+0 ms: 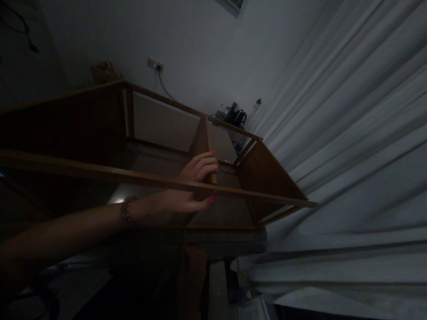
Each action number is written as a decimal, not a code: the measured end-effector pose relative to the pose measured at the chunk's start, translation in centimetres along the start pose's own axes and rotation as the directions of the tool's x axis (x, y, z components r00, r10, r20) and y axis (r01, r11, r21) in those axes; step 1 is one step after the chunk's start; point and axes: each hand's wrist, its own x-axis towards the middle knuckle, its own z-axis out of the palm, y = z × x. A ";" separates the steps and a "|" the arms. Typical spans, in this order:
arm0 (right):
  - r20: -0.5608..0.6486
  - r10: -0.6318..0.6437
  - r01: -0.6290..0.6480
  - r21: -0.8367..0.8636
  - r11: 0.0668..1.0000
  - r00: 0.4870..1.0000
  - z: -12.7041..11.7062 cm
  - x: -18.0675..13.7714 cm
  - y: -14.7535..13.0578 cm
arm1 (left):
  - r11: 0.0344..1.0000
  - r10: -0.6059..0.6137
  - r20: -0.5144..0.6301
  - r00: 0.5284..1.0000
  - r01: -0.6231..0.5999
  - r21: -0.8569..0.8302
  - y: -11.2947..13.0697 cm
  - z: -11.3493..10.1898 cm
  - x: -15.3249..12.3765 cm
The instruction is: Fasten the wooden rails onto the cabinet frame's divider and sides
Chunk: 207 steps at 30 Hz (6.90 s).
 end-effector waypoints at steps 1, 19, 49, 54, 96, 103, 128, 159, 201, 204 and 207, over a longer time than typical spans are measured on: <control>0.005 -0.032 0.032 -0.030 0.999 0.999 0.0 0.0 0.3 | 1.000 -0.002 -0.004 1.000 0.002 -0.001 0.0 0.0 0.0; 0.186 0.629 -0.612 0.546 0.572 0.755 2.7 0.1 -4.3 | 1.000 0.016 -0.020 1.000 -0.016 0.006 -0.1 0.2 -0.1; -0.154 0.434 -0.390 0.248 0.887 0.888 2.5 0.3 -1.6 | 1.000 0.026 -0.029 0.999 -0.026 0.006 -0.2 0.2 -0.1; 0.024 0.504 -0.482 0.339 0.808 0.863 2.1 0.0 -1.9 | 0.999 0.039 -0.042 0.998 -0.038 0.014 -0.3 0.3 -0.2; 0.289 0.631 -0.688 0.418 0.593 0.720 1.4 0.4 -3.2 | 0.998 0.057 -0.050 0.997 -0.056 0.017 -0.5 0.5 -0.3; 0.103 0.075 -0.075 -0.004 0.997 0.992 0.4 0.0 0.3 | 0.998 0.061 -0.066 0.996 -0.060 0.016 -0.6 0.6 -0.3; 0.190 0.637 -0.640 0.465 0.612 0.747 2.0 -0.1 -2.6 | 0.999 0.051 -0.060 0.997 -0.051 0.006 -0.6 0.6 -0.3; -0.006 0.412 -0.410 0.079 0.909 0.911 2.5 -1.5 -1.3 | 0.998 0.063 -0.064 0.996 -0.063 0.004 -0.7 0.7 -0.3; 0.314 0.636 -0.709 0.332 0.622 0.705 0.9 0.3 -1.1 | 0.998 0.055 -0.054 0.997 -0.055 0.004 -0.5 0.4 -0.3; 0.180 0.496 -0.515 0.080 0.853 0.850 0.5 0.0 -0.9 | 0.998 0.058 -0.045 0.997 -0.057 0.008 -0.6 0.5 -0.3; 0.077 0.331 -0.313 -0.185 0.931 0.940 0.2 -0.3 -0.4 | 0.998 0.064 -0.059 0.996 -0.064 0.005 -0.6 0.6 -0.3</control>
